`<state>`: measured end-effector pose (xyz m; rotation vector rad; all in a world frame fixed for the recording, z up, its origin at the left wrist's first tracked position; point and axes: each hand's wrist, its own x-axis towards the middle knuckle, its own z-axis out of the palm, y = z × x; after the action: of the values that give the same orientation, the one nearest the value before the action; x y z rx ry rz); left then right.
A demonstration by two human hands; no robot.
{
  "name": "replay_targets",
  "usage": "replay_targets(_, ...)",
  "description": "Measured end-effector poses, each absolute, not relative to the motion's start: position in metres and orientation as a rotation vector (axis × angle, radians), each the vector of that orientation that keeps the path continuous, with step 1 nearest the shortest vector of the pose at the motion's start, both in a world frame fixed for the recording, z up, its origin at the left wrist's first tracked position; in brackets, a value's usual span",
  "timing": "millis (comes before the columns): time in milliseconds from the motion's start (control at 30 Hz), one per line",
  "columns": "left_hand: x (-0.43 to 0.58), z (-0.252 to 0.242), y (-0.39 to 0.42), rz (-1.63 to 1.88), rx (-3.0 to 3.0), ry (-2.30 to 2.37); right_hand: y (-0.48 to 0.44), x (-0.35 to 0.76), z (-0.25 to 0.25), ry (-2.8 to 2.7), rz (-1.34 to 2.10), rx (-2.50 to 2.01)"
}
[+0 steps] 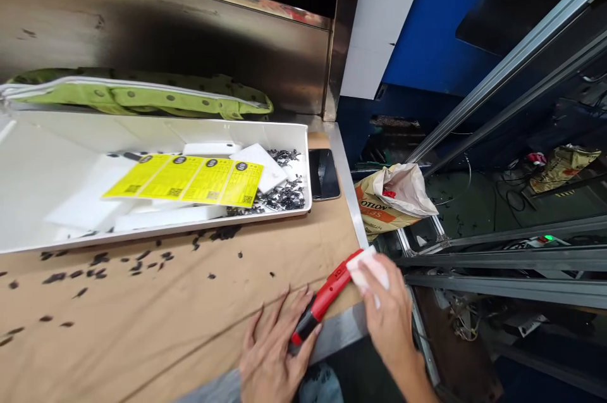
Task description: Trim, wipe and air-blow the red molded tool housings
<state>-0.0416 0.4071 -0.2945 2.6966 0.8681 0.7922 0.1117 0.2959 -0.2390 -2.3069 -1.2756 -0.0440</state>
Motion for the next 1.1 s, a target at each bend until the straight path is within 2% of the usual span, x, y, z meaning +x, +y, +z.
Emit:
replay_targets(133, -0.042, -0.295, 0.407, 0.755, 2.713, 0.822, 0.295, 0.105, -0.238, -1.351, 0.058, -2.256)
replay_targets(267, -0.042, -0.297, 0.406, 0.765, 2.698, 0.843, 0.297, 0.099, -0.240, -1.196, -0.016, -2.371)
replay_targets(433, -0.045, -0.297, 0.409, 0.819, 2.681, 0.764, 0.291, 0.081, -0.246, -1.194, 0.059, -2.229)
replay_targets(633, -0.058, -0.297, 0.432, 0.785, 2.630, 0.716, 0.274, 0.128, -0.243, -0.822, 0.159, -2.172)
replay_targets(767, -0.056, -0.299, 0.434, 0.684, 2.635, 0.755, 0.281, 0.130, -0.251, -0.879, 0.182, -2.160)
replay_targets(933, -0.042, -0.299, 0.421, 0.804, 2.457, 0.982, 0.297, 0.125, -0.258, -0.983, 0.130, -2.149)
replay_targets(1100, -0.040, -0.297, 0.424, 0.854, 2.458, 0.768, 0.298, 0.130, -0.257, -1.042, 0.122, -2.185)
